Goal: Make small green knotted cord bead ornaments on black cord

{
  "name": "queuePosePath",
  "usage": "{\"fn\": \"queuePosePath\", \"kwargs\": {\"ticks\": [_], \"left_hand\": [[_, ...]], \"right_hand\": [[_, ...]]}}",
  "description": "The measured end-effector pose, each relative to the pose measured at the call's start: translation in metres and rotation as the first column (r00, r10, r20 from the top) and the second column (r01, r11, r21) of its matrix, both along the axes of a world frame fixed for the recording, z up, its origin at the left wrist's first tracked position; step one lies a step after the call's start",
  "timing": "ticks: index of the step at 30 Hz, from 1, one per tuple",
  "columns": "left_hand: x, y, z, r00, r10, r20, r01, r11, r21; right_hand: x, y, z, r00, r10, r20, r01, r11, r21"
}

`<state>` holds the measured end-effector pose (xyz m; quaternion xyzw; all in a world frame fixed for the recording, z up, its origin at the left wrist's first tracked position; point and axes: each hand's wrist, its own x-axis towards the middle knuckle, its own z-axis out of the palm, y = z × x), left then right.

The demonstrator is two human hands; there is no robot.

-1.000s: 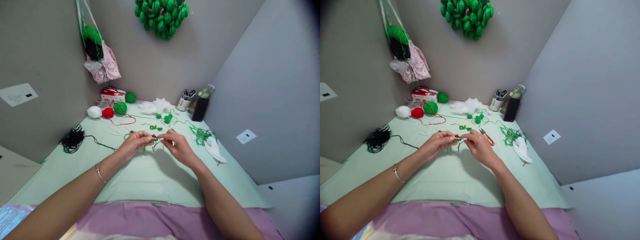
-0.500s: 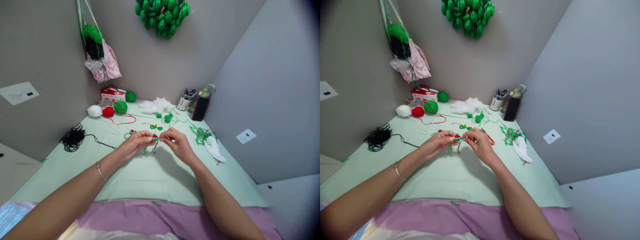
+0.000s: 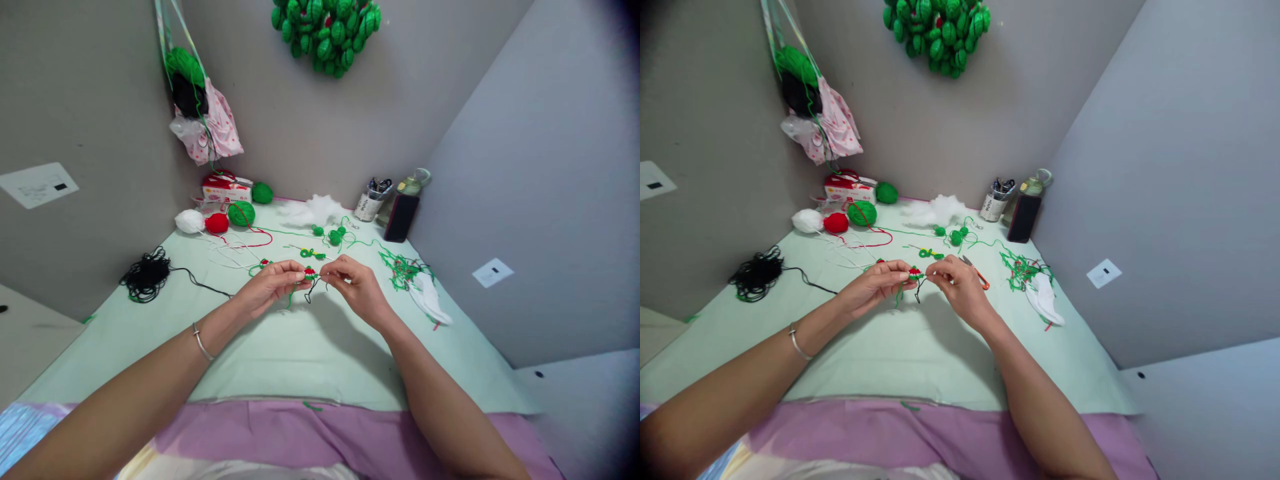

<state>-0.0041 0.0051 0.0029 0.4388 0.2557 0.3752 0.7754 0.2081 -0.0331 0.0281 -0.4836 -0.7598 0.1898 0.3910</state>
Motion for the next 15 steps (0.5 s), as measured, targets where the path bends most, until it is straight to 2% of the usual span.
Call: {"fn": "queuePosePath", "kwargs": {"ticks": [10,13,15], "left_hand": [[0.004,-0.003,-0.004,0.999,0.025,-0.041,-0.023,0.998,0.053],[0.007,-0.005,-0.006,0.996,0.064,-0.07,-0.057,0.994,0.088],[0.009,-0.007,-0.007,0.991,0.089,-0.1,-0.077,0.99,0.12]], "right_hand": [[-0.015,-0.004,-0.004,0.997,-0.07,-0.042,0.072,0.997,0.035],[-0.021,-0.008,-0.006,0.998,-0.053,0.018,0.051,0.993,0.105],[-0.023,-0.01,-0.007,0.989,-0.061,0.132,0.036,0.982,0.184]]}}
